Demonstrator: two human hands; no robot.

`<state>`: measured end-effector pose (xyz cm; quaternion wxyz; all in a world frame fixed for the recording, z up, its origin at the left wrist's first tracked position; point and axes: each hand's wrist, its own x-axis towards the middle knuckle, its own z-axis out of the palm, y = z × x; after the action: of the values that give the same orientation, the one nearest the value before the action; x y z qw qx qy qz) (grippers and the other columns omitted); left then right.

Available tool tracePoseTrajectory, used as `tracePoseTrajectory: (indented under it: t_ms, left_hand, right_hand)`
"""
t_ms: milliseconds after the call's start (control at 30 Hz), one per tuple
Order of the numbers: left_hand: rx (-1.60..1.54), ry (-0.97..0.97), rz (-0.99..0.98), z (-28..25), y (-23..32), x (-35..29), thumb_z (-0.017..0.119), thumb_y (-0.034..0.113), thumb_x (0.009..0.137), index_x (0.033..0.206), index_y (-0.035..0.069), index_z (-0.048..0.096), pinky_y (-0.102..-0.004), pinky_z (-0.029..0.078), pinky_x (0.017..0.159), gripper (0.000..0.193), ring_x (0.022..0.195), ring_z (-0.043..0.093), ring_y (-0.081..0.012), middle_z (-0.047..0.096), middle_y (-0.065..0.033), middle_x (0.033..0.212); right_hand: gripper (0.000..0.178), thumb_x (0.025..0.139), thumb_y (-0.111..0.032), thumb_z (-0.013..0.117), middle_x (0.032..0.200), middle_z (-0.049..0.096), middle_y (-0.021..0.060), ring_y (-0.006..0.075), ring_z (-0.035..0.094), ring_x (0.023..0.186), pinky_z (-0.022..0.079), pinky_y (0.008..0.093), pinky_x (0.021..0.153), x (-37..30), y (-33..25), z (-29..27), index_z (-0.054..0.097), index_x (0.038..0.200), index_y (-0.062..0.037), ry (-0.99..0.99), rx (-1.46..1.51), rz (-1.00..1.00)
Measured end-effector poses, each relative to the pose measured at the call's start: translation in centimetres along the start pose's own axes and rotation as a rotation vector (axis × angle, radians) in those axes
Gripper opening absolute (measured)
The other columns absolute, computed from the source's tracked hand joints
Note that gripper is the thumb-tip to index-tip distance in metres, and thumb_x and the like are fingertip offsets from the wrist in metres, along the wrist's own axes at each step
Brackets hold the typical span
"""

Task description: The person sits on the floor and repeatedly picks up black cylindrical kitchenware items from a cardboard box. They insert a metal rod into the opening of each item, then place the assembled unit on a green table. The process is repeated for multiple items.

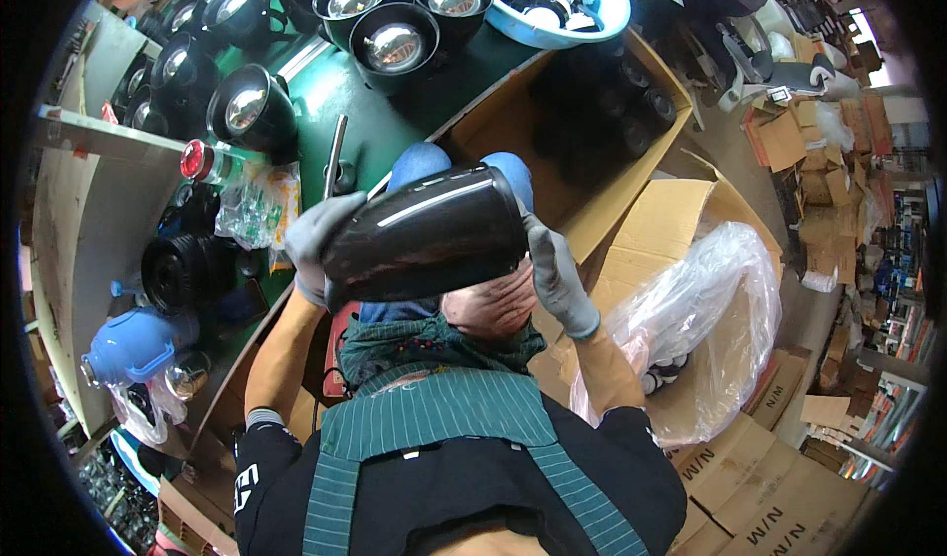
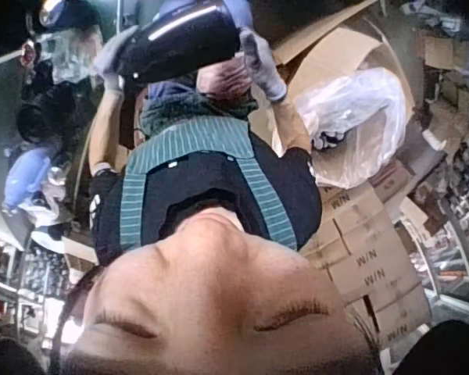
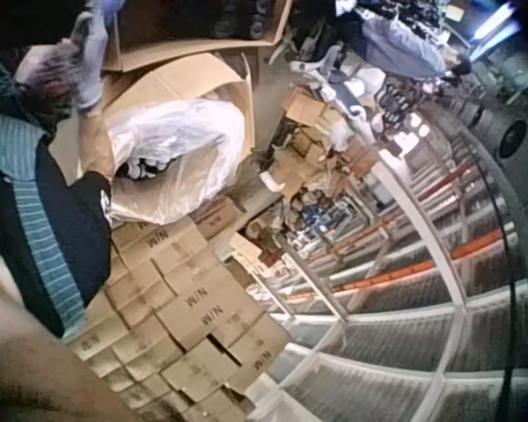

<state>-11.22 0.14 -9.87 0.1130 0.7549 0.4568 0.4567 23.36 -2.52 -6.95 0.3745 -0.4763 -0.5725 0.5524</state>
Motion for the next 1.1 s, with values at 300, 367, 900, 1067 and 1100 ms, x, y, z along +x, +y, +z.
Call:
tracePoseTrajectory:
  t_ms: [300, 367, 900, 1067, 1100]
  left_hand:
    - [-0.345, -0.182, -0.450, -1.0, 1.4, -1.8, 0.080, 0.019, 0.084, 0.115, 0.001, 0.080, -0.0355, 0.062, 0.086, 0.036, 0.089, 0.079, -0.0196, 0.081, -0.0130, 0.098]
    - [0.104, -0.043, 0.137, -2.7, 3.0, 0.5, 0.082, 0.023, 0.081, 0.119, 0.003, 0.079, -0.0396, 0.063, 0.088, 0.043, 0.090, 0.080, -0.0251, 0.080, -0.0119, 0.100]
    - [0.039, -0.101, 0.009, -3.7, 2.7, 0.0, 0.083, 0.028, 0.078, 0.111, 0.001, 0.079, -0.0413, 0.061, 0.083, 0.043, 0.090, 0.079, -0.0379, 0.079, -0.0191, 0.097]
    - [-0.350, -0.265, -0.396, -1.7, -0.6, -3.9, 0.077, 0.014, 0.085, 0.118, -0.004, 0.079, -0.0338, 0.061, 0.086, 0.037, 0.092, 0.078, -0.0178, 0.082, -0.0127, 0.104]
    - [-0.632, -0.284, -0.627, -0.8, -1.5, -5.2, 0.075, 0.011, 0.089, 0.117, -0.005, 0.078, -0.0317, 0.060, 0.087, 0.033, 0.093, 0.074, -0.0144, 0.082, -0.0078, 0.105]
  right_hand:
    - [0.079, 0.115, -0.058, 0.043, 0.164, 0.046, 0.0278, 0.0381, 0.043, 0.154, 0.030, 0.0434, 0.128, 1.4, -1.9, 3.1, 0.041, 0.164, 0.0028, -0.020, -0.104, -0.459]
    - [0.070, 0.118, -0.049, 0.037, 0.159, 0.052, 0.0250, 0.0319, 0.047, 0.151, 0.030, 0.0382, 0.128, 1.6, -1.6, 2.5, 0.043, 0.162, 0.0044, -0.056, -0.055, -0.072]
    - [0.064, 0.121, -0.040, 0.024, 0.161, 0.049, 0.0322, 0.0434, 0.054, 0.145, 0.040, 0.0451, 0.122, -0.4, 1.8, 0.9, 0.029, 0.170, 0.0007, -0.111, -0.476, -0.145]
    - [0.091, 0.111, -0.064, 0.043, 0.167, 0.042, 0.0318, 0.0505, 0.048, 0.149, 0.040, 0.0492, 0.123, 0.9, -2.4, 0.5, 0.019, 0.174, -0.0028, -0.211, -0.508, -0.279]
    - [0.098, 0.108, -0.070, 0.046, 0.168, 0.040, 0.0313, 0.0506, 0.047, 0.150, 0.039, 0.0500, 0.123, 0.8, -3.3, 1.1, 0.018, 0.175, -0.0036, -0.141, -0.603, -0.539]
